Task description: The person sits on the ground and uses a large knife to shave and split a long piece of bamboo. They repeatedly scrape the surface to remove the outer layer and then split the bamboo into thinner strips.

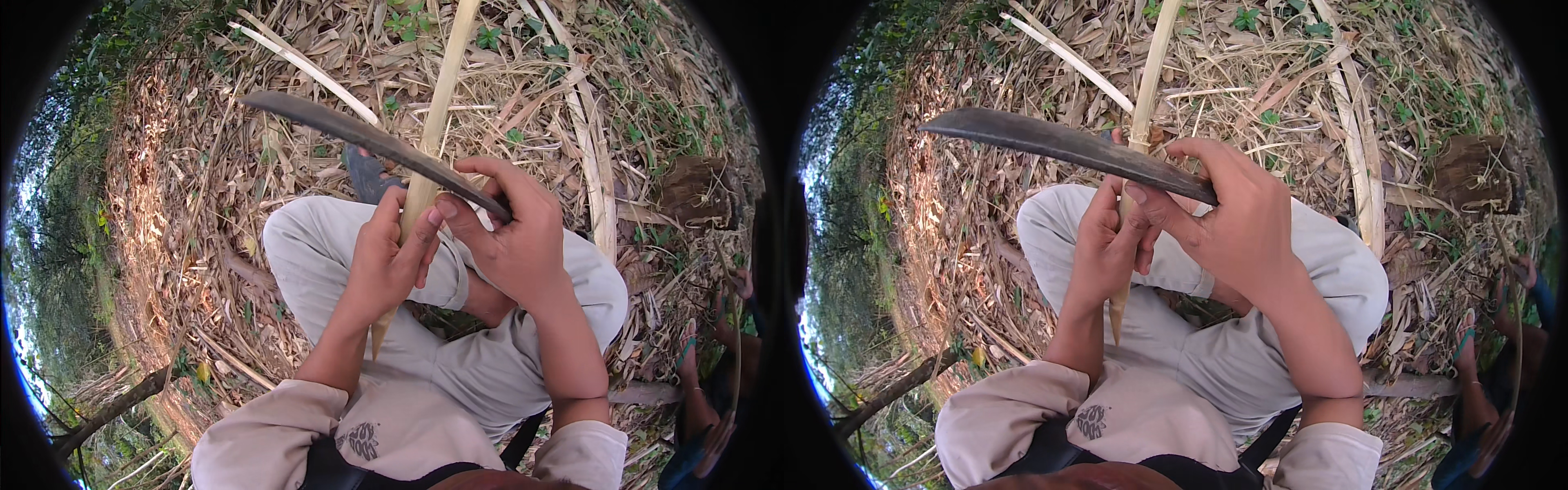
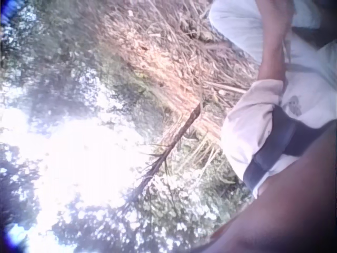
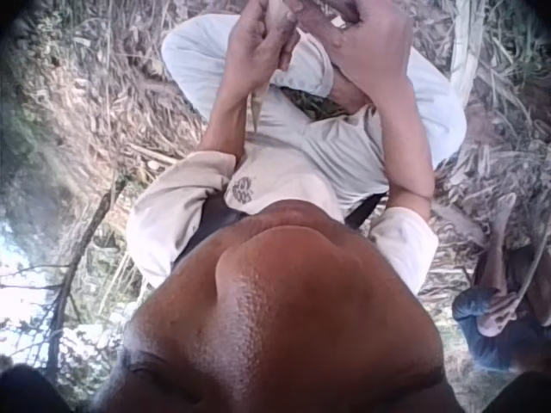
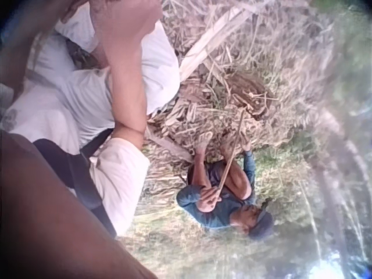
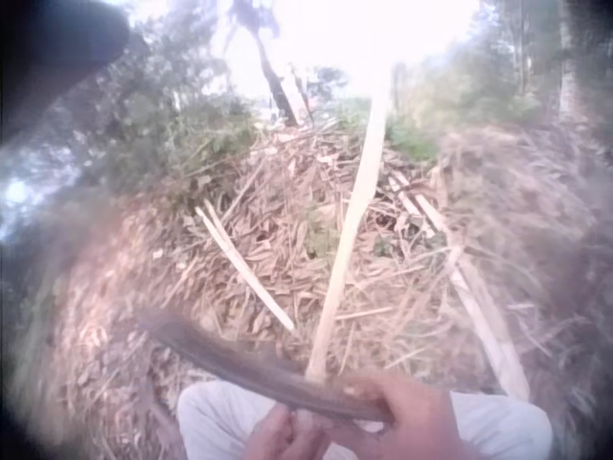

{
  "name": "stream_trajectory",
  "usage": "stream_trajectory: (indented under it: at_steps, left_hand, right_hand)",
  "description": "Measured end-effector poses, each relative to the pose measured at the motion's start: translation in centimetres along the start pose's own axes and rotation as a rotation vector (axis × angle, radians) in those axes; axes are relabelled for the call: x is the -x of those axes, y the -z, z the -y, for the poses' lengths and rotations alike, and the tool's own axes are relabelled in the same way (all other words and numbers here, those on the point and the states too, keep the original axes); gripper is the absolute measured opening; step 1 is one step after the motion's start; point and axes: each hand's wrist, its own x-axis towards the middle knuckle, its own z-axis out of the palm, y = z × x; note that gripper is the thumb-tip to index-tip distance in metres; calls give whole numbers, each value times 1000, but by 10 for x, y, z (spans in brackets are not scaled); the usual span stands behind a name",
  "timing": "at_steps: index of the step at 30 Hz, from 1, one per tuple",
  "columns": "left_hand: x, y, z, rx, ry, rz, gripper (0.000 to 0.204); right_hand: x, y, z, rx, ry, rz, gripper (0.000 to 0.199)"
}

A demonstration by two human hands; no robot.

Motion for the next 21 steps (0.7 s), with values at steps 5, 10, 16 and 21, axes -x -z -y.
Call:
stream_trajectory:
  at_steps: [5, 10, 16, 21]
  left_hand:
    - [-3, -14, 8, -180, -56, -33, 22]
    - [-2, -18, 8, -372, -128, -113, 24]
    - [-1, -17, 6, -457, -181, -162, 25]
    - [1, -17, 4, -495, -226, -192, 24]
  right_hand:
    - [-10, 3, -8, -192, -372, 70, 36]
    - [-14, 8, -10, -321, -461, 89, 32]
    - [-17, 11, -1, -305, -587, 124, 35]
    - [-10, 1, -15, -225, -458, 42, 35]
